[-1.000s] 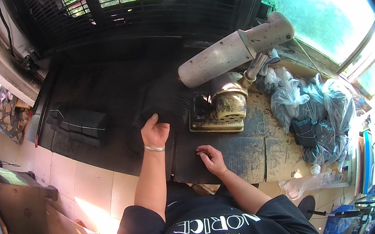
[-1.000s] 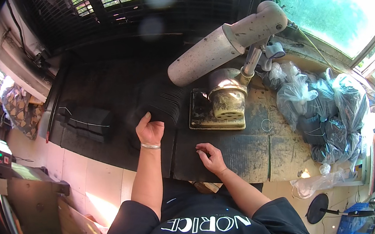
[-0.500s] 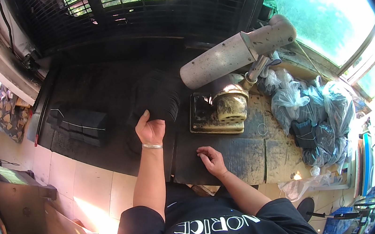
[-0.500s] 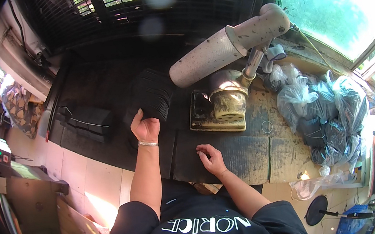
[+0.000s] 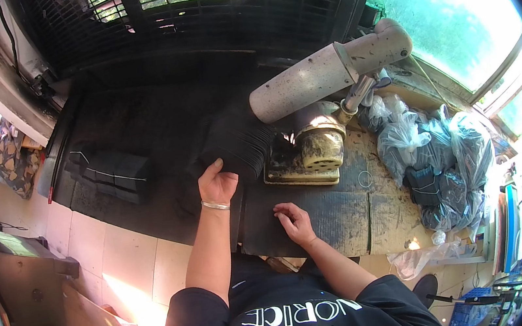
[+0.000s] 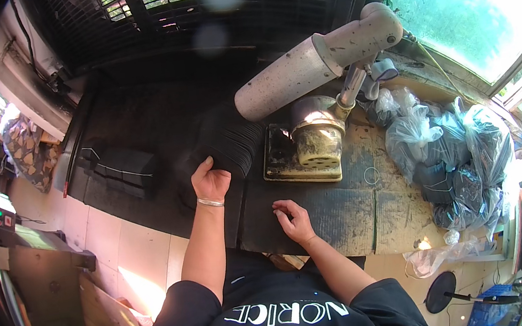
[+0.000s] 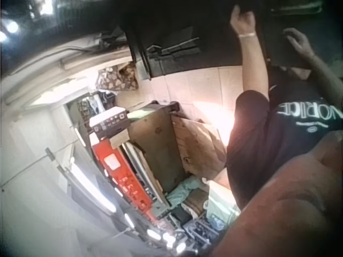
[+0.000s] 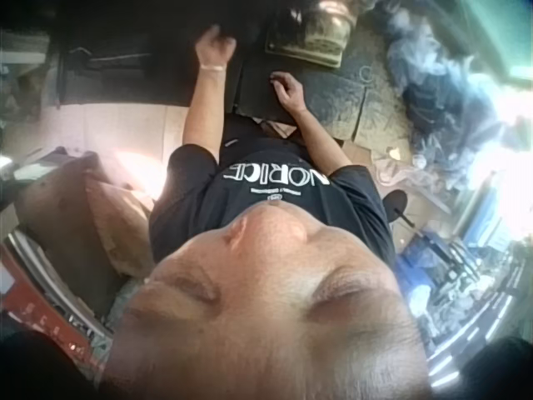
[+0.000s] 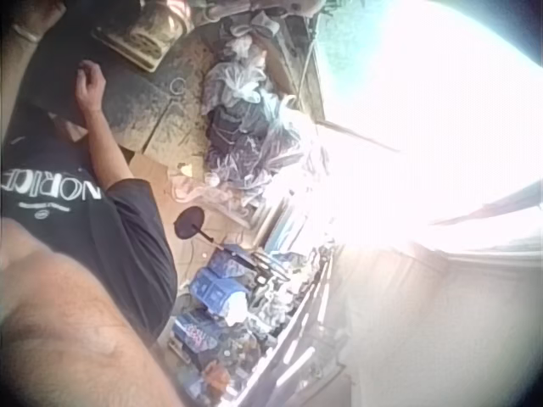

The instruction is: Shaping and organizing shoe upper components using a finishing machine and rubber bands.

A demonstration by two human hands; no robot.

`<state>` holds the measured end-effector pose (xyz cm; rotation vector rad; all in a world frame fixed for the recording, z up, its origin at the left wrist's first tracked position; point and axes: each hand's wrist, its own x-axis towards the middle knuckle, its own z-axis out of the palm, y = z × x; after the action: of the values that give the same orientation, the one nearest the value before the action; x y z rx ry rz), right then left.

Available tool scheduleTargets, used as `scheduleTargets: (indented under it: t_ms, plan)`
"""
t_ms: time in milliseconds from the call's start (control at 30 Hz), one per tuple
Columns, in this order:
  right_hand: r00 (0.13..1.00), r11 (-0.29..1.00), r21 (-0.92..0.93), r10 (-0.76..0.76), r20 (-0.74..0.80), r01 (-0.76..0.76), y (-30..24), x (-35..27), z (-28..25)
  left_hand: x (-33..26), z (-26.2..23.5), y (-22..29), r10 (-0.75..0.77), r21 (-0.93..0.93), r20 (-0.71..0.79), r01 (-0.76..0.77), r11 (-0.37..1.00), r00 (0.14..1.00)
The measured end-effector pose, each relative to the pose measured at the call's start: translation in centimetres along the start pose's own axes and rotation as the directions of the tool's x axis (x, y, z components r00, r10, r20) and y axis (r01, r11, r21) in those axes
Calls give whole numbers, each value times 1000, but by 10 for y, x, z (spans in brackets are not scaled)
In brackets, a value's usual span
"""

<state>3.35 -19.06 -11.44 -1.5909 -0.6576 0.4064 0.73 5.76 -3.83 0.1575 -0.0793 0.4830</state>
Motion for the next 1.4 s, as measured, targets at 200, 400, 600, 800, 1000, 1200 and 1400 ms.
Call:
scheduleTargets:
  t_ms: [200, 400, 600, 800, 1000, 1200, 1400]
  plan:
    - [1000, 1000, -18, -8, 11, 8, -1, -1, -2, 0, -6, 3, -100, 127, -7, 100, 987, 995]
    - [1000, 1000, -19, 4, 24, -3, -3, -5, 1, -2, -34, 12, -131, 175, -12, 131, 976, 991]
    - [960, 836, 474, 264, 93, -276, -19, 13, -18, -10, -24, -9, -142, 278, -117, 170, 945, 983]
    - [993, 745, 663, 113, -12, -77, -71, 41, -12, -55, 3, -35, -185, 238, -202, 232, 943, 962]
    - [986, 895, 443, 26, -162, 49, -96, 31, 8, -75, 0, -65, -92, 281, -274, 171, 944, 957]
    - [964, 767, 640, 194, -182, -34, -113, 30, -2, -80, 34, -53, -94, 309, -114, 125, 943, 989]
    - [950, 767, 637, 248, -190, -73, -120, 36, -5, -86, 38, -67, -36, 521, -21, 42, 852, 999]
